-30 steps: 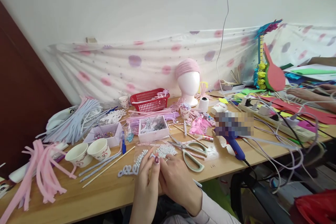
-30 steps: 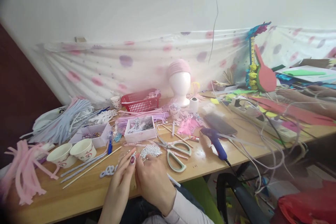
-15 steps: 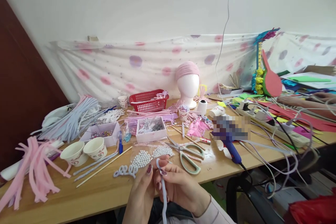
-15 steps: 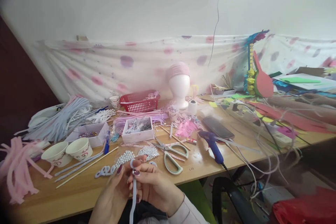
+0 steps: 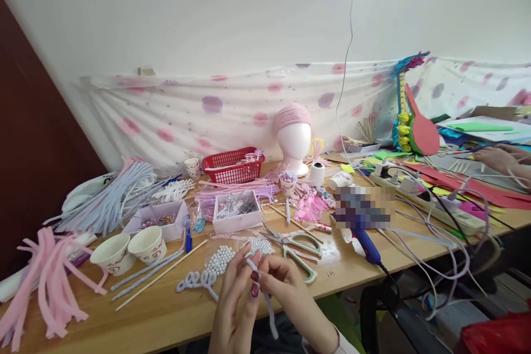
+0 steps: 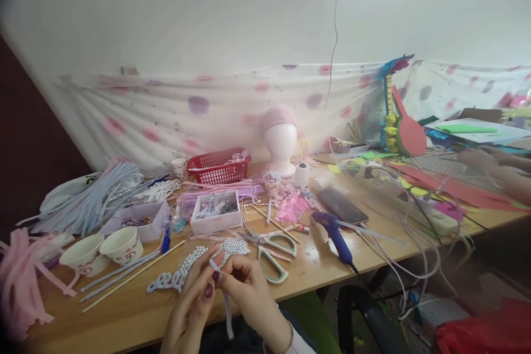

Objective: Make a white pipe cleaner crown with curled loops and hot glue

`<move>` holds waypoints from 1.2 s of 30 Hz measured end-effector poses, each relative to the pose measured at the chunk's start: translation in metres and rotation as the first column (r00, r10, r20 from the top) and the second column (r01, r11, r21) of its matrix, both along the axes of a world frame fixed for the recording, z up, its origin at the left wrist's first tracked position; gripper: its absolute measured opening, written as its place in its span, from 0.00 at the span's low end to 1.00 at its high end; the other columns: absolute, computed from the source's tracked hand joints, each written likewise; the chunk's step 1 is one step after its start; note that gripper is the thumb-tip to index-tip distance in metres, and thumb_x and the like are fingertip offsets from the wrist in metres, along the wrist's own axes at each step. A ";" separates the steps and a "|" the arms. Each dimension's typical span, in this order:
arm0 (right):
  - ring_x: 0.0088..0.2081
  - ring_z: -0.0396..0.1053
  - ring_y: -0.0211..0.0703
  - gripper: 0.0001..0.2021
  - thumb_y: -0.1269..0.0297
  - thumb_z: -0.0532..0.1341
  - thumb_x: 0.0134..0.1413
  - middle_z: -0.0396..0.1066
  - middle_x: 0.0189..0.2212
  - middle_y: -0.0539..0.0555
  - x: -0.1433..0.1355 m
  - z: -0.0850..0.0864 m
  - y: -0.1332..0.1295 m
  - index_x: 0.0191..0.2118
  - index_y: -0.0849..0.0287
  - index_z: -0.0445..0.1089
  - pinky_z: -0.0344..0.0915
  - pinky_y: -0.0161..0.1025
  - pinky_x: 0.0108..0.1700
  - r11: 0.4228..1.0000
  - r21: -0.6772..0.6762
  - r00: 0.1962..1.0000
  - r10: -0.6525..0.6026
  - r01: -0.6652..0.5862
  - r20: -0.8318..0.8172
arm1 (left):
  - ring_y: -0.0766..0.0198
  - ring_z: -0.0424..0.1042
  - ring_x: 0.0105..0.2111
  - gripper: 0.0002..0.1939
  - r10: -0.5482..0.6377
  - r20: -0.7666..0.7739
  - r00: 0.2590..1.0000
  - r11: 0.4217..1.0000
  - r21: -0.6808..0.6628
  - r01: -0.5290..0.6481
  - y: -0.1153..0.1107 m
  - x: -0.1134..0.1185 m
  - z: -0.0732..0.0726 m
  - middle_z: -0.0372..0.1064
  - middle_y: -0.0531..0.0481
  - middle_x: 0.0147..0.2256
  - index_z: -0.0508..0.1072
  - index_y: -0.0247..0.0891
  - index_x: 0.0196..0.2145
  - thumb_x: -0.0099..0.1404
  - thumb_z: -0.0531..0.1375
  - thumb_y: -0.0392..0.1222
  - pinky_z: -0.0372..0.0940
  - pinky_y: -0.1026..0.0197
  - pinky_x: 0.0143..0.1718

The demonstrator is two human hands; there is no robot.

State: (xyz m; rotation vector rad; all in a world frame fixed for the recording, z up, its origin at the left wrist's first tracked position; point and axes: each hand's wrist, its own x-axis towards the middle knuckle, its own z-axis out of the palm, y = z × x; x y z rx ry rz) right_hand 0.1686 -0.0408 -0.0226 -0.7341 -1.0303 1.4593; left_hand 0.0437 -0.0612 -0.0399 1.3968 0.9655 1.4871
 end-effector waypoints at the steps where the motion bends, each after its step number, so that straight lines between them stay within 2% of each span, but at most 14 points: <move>1: 0.22 0.54 0.30 0.22 0.52 0.74 0.44 0.61 0.18 0.44 0.001 -0.001 0.000 0.20 0.61 0.64 0.52 0.32 0.27 1.000 0.013 1.000 -0.003 0.003 0.010 | 0.48 0.60 0.65 0.20 -0.029 0.012 0.999 0.999 0.015 0.029 0.000 -0.001 -0.002 0.64 0.46 0.64 0.79 0.50 0.52 0.67 0.59 0.57 0.61 0.49 0.63; 3: 0.20 0.55 0.30 0.22 0.46 0.71 0.47 0.63 0.19 0.44 0.001 -0.006 0.001 0.27 0.60 0.67 0.53 0.31 0.24 1.000 0.008 1.000 0.007 -0.007 -0.007 | 0.47 0.58 0.66 0.22 -0.093 0.005 0.996 0.996 0.018 0.092 0.003 -0.003 -0.007 0.65 0.46 0.63 0.77 0.51 0.54 0.67 0.58 0.59 0.58 0.47 0.64; 6: 0.15 0.53 0.28 0.26 0.41 0.71 0.45 0.62 0.17 0.40 -0.001 -0.021 0.005 0.37 0.57 0.66 0.51 0.29 0.18 0.996 -0.040 0.994 0.076 -0.079 -0.073 | 0.44 0.58 0.66 0.28 -0.173 0.004 0.985 0.983 -0.062 0.173 0.014 -0.006 -0.017 0.64 0.44 0.64 0.77 0.49 0.55 0.65 0.57 0.66 0.56 0.46 0.65; 8: 0.12 0.51 0.27 0.27 0.40 0.72 0.41 0.61 0.14 0.40 -0.003 -0.031 0.007 0.34 0.57 0.65 0.49 0.28 0.16 0.992 -0.063 0.992 0.101 -0.106 -0.080 | 0.43 0.59 0.65 0.32 -0.208 0.054 0.977 0.967 -0.135 0.214 0.020 -0.006 -0.022 0.64 0.42 0.64 0.78 0.48 0.55 0.64 0.55 0.69 0.56 0.46 0.65; 11: 0.11 0.49 0.25 0.28 0.41 0.73 0.39 0.60 0.12 0.40 -0.003 -0.037 0.009 0.25 0.57 0.60 0.47 0.27 0.14 0.994 -0.094 0.997 0.047 -0.053 -0.057 | 0.43 0.62 0.64 0.34 -0.214 0.063 0.975 0.955 -0.196 0.222 0.021 -0.002 -0.026 0.65 0.40 0.63 0.77 0.44 0.55 0.64 0.53 0.70 0.56 0.46 0.65; 14: 0.11 0.48 0.25 0.26 0.42 0.73 0.41 0.58 0.11 0.39 0.002 -0.031 0.007 0.25 0.57 0.61 0.47 0.26 0.14 0.989 -0.149 0.999 0.013 -0.020 -0.048 | 0.44 0.64 0.63 0.32 -0.183 -0.067 0.981 0.975 -0.141 0.172 0.015 0.003 -0.021 0.69 0.40 0.60 0.79 0.44 0.53 0.65 0.52 0.68 0.55 0.45 0.66; 17: 0.12 0.48 0.25 0.23 0.45 0.73 0.44 0.58 0.11 0.39 0.010 -0.020 0.006 0.27 0.60 0.66 0.47 0.26 0.15 0.988 -0.156 1.000 0.019 -0.020 -0.007 | 0.46 0.66 0.60 0.27 -0.122 -0.184 0.975 0.992 -0.005 0.123 0.011 0.008 -0.015 0.73 0.42 0.57 0.80 0.49 0.51 0.68 0.53 0.64 0.56 0.45 0.65; 22: 0.11 0.50 0.24 0.23 0.47 0.73 0.44 0.60 0.12 0.41 0.019 -0.013 0.006 0.25 0.59 0.64 0.48 0.26 0.13 0.994 -0.105 1.000 0.022 -0.022 -0.005 | 0.45 0.68 0.58 0.21 -0.037 -0.255 0.966 0.979 0.187 0.087 0.008 0.013 -0.007 0.73 0.43 0.57 0.79 0.54 0.52 0.70 0.53 0.58 0.59 0.43 0.62; 26: 0.11 0.55 0.26 0.22 0.49 0.74 0.43 0.64 0.13 0.43 0.023 -0.010 0.005 0.25 0.60 0.66 0.52 0.25 0.14 0.997 -0.056 0.998 0.055 -0.055 -0.007 | 0.47 0.67 0.58 0.22 -0.065 -0.235 0.970 0.979 0.171 0.107 0.003 0.017 -0.004 0.71 0.44 0.58 0.77 0.54 0.55 0.71 0.51 0.58 0.61 0.47 0.60; 29: 0.11 0.54 0.25 0.21 0.51 0.75 0.43 0.63 0.13 0.42 0.024 -0.008 0.003 0.26 0.60 0.67 0.53 0.25 0.14 0.997 -0.043 0.997 0.066 -0.067 -0.027 | 0.47 0.66 0.59 0.23 -0.090 -0.195 0.977 0.983 0.140 0.118 -0.001 0.018 -0.004 0.71 0.44 0.58 0.77 0.52 0.54 0.71 0.51 0.59 0.61 0.47 0.60; 36: 0.13 0.60 0.27 0.19 0.54 0.76 0.41 0.68 0.16 0.45 0.021 -0.012 0.001 0.29 0.62 0.71 0.59 0.25 0.15 0.991 -0.028 0.991 0.129 -0.130 -0.039 | 0.47 0.71 0.55 0.17 -0.016 -0.156 0.988 0.983 0.178 0.044 -0.004 0.012 -0.004 0.76 0.46 0.54 0.81 0.55 0.49 0.70 0.56 0.55 0.62 0.48 0.58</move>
